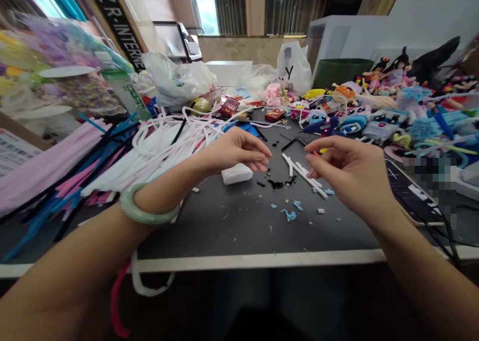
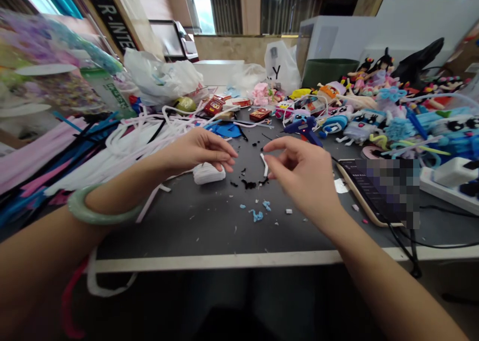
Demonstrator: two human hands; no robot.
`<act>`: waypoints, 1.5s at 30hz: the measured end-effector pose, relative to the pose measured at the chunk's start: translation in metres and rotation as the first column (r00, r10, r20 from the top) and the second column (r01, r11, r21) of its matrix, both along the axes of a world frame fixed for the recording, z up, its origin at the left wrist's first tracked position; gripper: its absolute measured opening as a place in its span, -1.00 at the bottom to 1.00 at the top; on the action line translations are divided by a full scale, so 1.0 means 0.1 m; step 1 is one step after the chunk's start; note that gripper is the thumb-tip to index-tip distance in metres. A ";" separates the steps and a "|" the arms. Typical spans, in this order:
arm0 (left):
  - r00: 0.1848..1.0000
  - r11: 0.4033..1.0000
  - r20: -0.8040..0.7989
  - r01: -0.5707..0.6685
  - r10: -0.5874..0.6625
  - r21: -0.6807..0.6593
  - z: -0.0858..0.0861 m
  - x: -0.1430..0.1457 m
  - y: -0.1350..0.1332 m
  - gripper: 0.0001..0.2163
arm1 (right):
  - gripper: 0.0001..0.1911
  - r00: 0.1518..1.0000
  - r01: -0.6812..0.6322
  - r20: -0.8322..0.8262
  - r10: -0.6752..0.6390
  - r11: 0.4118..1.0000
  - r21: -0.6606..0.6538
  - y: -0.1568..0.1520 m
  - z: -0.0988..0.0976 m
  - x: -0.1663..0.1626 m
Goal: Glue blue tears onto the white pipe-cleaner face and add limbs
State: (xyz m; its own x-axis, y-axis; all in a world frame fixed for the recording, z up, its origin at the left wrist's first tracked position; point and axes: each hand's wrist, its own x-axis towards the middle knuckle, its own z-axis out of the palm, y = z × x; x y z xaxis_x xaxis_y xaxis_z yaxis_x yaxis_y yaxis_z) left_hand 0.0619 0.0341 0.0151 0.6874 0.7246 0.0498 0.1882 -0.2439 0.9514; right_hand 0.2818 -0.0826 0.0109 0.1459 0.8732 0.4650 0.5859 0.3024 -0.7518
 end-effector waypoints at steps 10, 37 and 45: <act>0.926 0.909 -0.285 0.322 -0.245 0.265 0.08 -0.09 -0.07 -0.93 | -0.88 0.948 0.123 0.277 -0.154 0.984 0.128 0.08 -0.05 0.14; 0.936 0.845 -0.256 -0.072 0.240 0.529 0.06 -0.54 0.45 -0.61 | -0.83 0.904 0.172 0.409 -0.127 0.982 -0.076 0.23 -0.18 0.21; 0.899 0.883 -0.395 0.021 0.188 0.469 -0.02 -0.72 0.66 -0.49 | -0.80 0.888 0.179 0.442 -0.126 0.981 -0.080 0.22 -0.22 0.23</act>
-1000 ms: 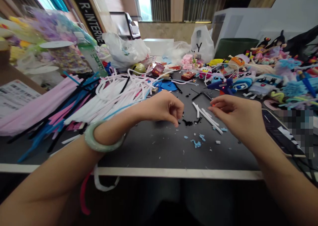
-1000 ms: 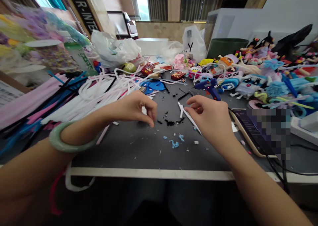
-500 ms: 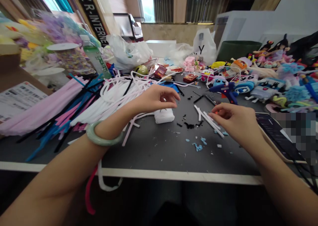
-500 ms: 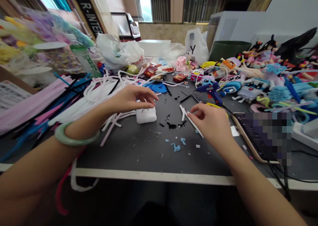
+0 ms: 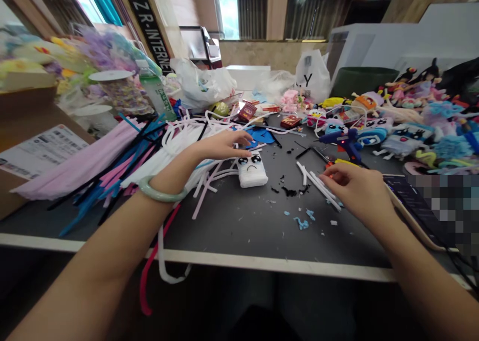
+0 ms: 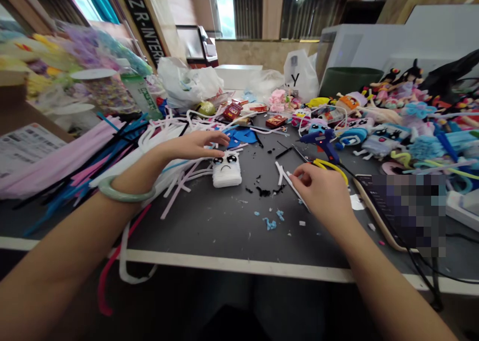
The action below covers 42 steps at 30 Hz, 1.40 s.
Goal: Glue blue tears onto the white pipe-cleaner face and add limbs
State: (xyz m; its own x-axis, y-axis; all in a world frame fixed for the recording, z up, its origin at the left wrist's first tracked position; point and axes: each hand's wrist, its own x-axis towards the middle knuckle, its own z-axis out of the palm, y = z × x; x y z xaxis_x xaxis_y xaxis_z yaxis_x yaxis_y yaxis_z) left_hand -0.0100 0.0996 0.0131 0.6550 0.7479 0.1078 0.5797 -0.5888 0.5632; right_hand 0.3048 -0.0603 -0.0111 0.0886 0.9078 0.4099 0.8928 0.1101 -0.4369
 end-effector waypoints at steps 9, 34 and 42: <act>0.999 0.999 -0.039 0.020 -0.019 0.033 0.00 -0.08 0.08 -0.53 | -0.88 0.998 0.000 0.058 0.004 0.998 -0.070 0.01 -0.01 0.01; 0.817 0.992 -0.565 -0.128 0.111 0.010 0.18 -0.31 0.15 -0.68 | -0.93 0.991 0.020 0.133 0.002 0.987 -0.161 0.02 0.01 -0.01; 0.806 0.993 -0.587 -0.115 0.080 -0.023 0.13 -0.30 0.18 -0.78 | -0.90 0.986 0.025 0.168 0.005 0.984 -0.176 0.01 0.01 -0.04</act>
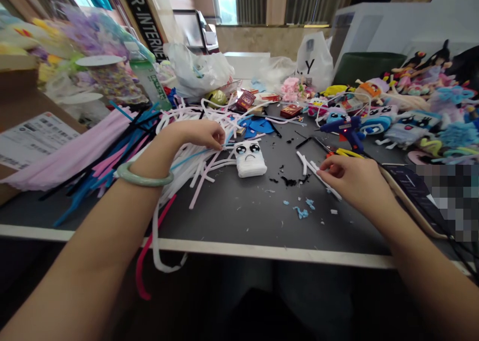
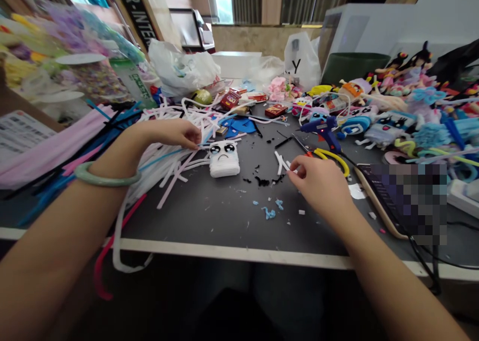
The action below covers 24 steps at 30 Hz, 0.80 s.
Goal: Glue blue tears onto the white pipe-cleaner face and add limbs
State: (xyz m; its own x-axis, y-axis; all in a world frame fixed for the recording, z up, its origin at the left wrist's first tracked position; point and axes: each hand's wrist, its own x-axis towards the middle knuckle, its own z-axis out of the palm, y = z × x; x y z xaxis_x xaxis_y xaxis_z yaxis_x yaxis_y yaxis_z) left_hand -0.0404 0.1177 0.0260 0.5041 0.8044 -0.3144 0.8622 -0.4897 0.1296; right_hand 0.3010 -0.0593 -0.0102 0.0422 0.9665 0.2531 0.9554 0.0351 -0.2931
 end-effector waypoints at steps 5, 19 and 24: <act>1.000 0.997 -0.003 0.004 -0.004 0.071 0.07 -0.01 -0.02 -0.75 | -0.89 1.000 0.001 0.021 -0.001 1.000 -0.003 0.01 -0.01 0.00; 1.000 0.951 0.001 -0.007 0.007 0.309 0.12 0.05 -0.08 -0.65 | -0.85 0.999 -0.016 0.035 0.017 1.000 -0.017 0.01 -0.03 0.00; 1.000 0.945 -0.002 -0.003 0.004 0.328 0.10 0.04 -0.06 -0.66 | -0.86 1.000 -0.012 0.022 0.013 1.000 -0.026 0.01 -0.03 0.00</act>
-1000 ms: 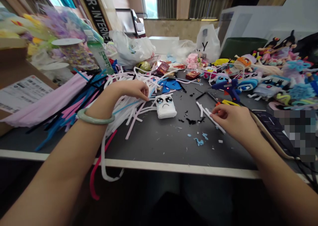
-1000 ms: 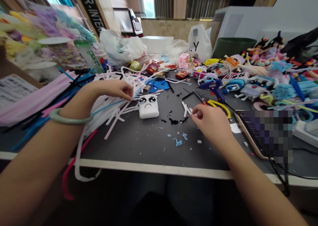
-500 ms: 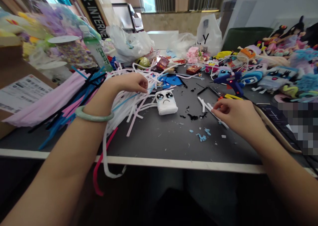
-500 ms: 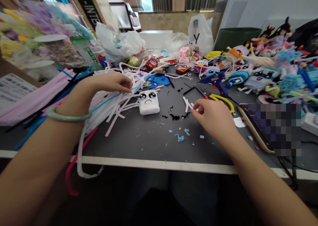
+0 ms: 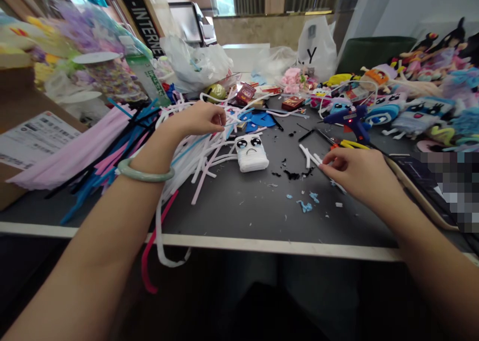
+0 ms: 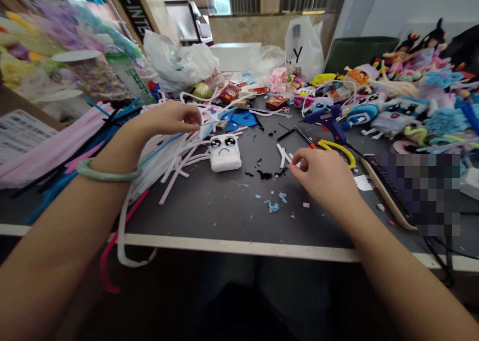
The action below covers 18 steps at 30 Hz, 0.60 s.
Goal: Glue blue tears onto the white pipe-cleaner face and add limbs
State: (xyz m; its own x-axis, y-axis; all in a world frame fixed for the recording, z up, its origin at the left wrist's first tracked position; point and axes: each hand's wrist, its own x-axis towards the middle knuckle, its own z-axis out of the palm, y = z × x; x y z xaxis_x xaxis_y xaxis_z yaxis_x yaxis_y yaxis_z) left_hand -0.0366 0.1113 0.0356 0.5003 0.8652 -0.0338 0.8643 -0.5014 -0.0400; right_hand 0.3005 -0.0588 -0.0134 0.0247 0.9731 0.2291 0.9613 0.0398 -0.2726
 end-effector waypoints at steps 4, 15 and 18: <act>1.000 1.000 0.006 0.005 -0.005 0.003 -0.01 -0.02 0.02 -0.70 | -0.85 1.000 -0.004 -0.009 0.004 1.000 0.011 -0.01 0.00 -0.01; 0.997 0.998 0.077 -0.003 0.007 -0.055 -0.06 -0.04 0.06 -0.69 | -0.85 1.000 0.007 -0.002 -0.007 1.000 -0.016 0.00 -0.01 -0.01; 0.993 0.997 0.115 -0.004 0.013 -0.083 -0.06 -0.05 0.06 -0.69 | -0.84 1.000 0.013 -0.014 -0.013 0.999 -0.033 0.00 -0.02 0.00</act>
State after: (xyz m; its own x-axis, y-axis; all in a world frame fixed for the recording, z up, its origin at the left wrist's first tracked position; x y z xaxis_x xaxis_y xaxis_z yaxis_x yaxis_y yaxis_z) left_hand -0.0413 0.1174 0.0291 0.4975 0.8662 -0.0476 0.8651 -0.4913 0.1010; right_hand 0.3009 -0.0591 -0.0153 0.0405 0.9797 0.1965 0.9576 0.0181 -0.2874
